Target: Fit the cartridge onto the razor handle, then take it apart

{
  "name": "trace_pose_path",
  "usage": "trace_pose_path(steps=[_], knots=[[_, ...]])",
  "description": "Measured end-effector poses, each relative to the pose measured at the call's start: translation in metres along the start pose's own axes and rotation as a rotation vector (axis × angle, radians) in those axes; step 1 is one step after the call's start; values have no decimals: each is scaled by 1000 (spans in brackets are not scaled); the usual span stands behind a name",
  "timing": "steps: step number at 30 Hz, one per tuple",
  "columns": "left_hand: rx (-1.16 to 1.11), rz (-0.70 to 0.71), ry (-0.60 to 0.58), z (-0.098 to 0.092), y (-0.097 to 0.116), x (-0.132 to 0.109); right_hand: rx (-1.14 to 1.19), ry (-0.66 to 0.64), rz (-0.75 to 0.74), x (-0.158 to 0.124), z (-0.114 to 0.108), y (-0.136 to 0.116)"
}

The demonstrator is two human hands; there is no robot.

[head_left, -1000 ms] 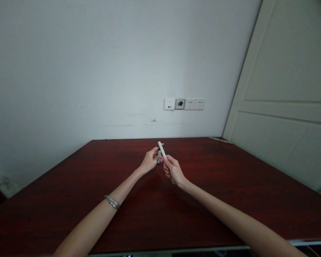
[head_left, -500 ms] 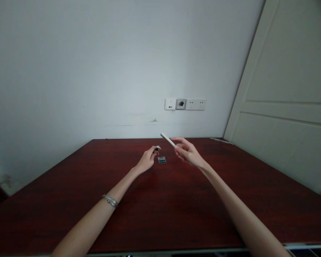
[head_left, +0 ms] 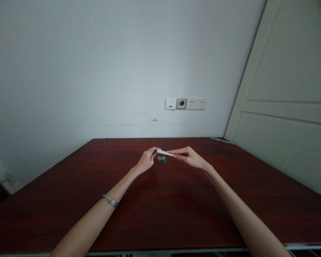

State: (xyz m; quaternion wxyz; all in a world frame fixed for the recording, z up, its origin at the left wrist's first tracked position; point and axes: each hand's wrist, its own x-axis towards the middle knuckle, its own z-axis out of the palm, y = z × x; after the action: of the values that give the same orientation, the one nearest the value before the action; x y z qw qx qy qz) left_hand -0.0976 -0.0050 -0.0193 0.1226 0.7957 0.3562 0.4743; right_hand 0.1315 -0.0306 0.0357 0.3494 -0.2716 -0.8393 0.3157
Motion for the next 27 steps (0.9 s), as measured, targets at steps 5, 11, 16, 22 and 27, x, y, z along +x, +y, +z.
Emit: trace_pose_path(steps=[5, 11, 16, 22, 27], knots=[[30, -1, 2, 0, -3, -1, -49, 121, -8, 1, 1, -5], [38, 18, -16, 0, -4, 1, -72, -28, -10, 1, 4, -3], [72, 3, -6, 1, -7, 1, -98, 57, -7, 2, 6, -2], [71, -14, 9, 0, -7, 1, -79, 66, 16, 1, 5, -2], [56, -35, 22, 1, -6, 1, -79, 45, -7, 2, 8, 3]])
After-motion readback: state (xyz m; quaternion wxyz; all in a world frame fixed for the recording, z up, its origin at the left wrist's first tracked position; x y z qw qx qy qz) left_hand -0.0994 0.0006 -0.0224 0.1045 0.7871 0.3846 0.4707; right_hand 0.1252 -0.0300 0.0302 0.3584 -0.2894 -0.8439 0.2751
